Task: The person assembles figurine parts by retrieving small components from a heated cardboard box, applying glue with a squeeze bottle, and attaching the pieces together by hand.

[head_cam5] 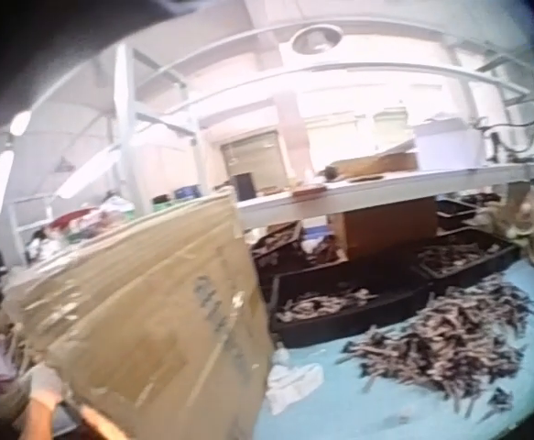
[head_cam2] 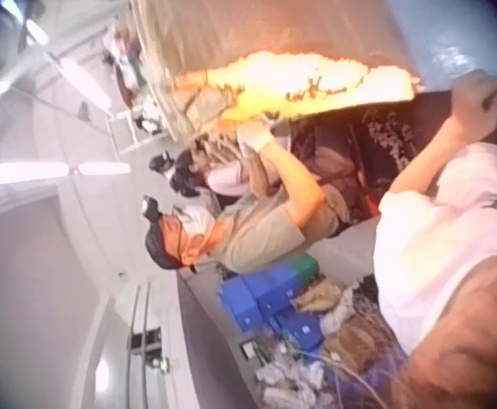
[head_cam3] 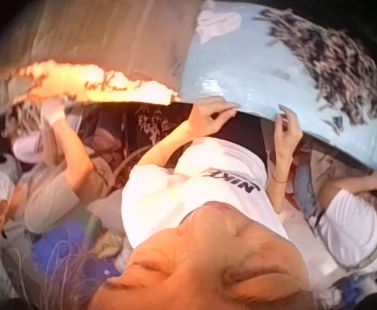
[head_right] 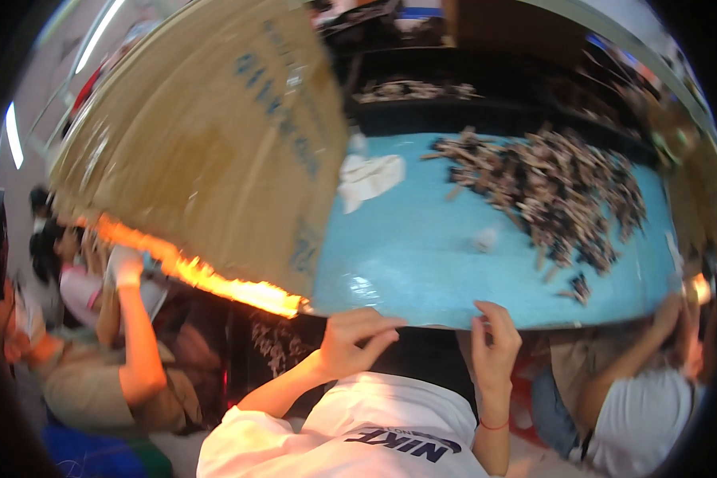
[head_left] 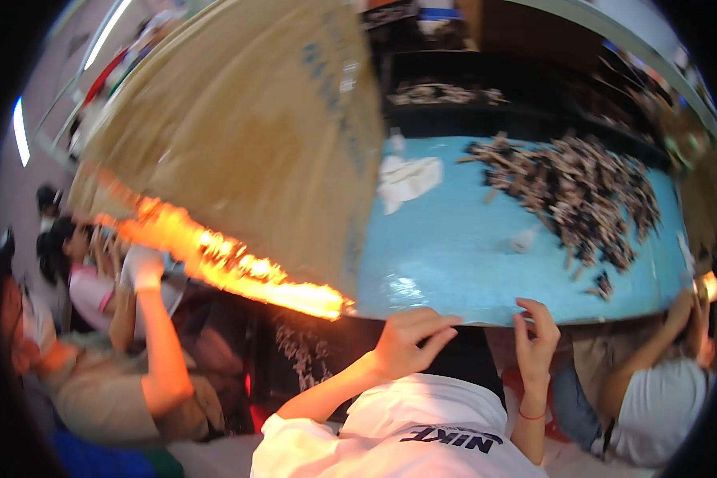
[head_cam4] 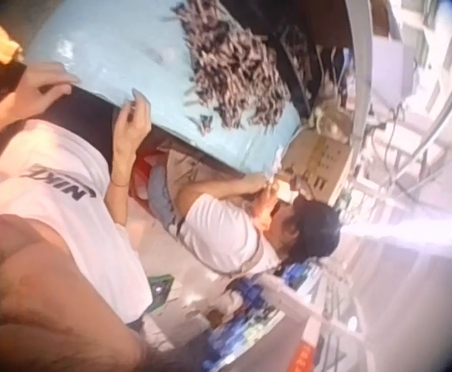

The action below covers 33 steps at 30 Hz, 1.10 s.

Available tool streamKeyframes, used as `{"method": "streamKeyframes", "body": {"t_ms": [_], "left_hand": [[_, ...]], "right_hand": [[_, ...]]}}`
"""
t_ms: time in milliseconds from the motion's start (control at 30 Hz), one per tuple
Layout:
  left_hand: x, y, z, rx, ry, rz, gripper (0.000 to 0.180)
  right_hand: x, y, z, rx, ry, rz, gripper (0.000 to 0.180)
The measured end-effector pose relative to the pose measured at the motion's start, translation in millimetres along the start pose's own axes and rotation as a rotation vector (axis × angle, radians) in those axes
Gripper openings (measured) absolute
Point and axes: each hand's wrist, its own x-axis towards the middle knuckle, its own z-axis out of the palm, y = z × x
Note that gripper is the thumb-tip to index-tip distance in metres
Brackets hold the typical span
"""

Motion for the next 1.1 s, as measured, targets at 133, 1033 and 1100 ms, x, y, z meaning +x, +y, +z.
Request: {"method": "streamKeyframes", "body": {"t_ms": [133,1033,1100], "left_hand": [[-22,1,-32,0.194,0.166,0.292,0.020],[31,-140,-183,0.853,0.408,-0.260,0.025],[41,-160,-188,0.731,0.407,-0.226,0.018]], "right_hand": [[1,4,15,-0.078,-0.057,-0.139,0.018],[9,-29,39,-0.339,-0.250,-0.257,0.013],[8,-31,40,-0.344,-0.253,-0.257,0.013]]}}
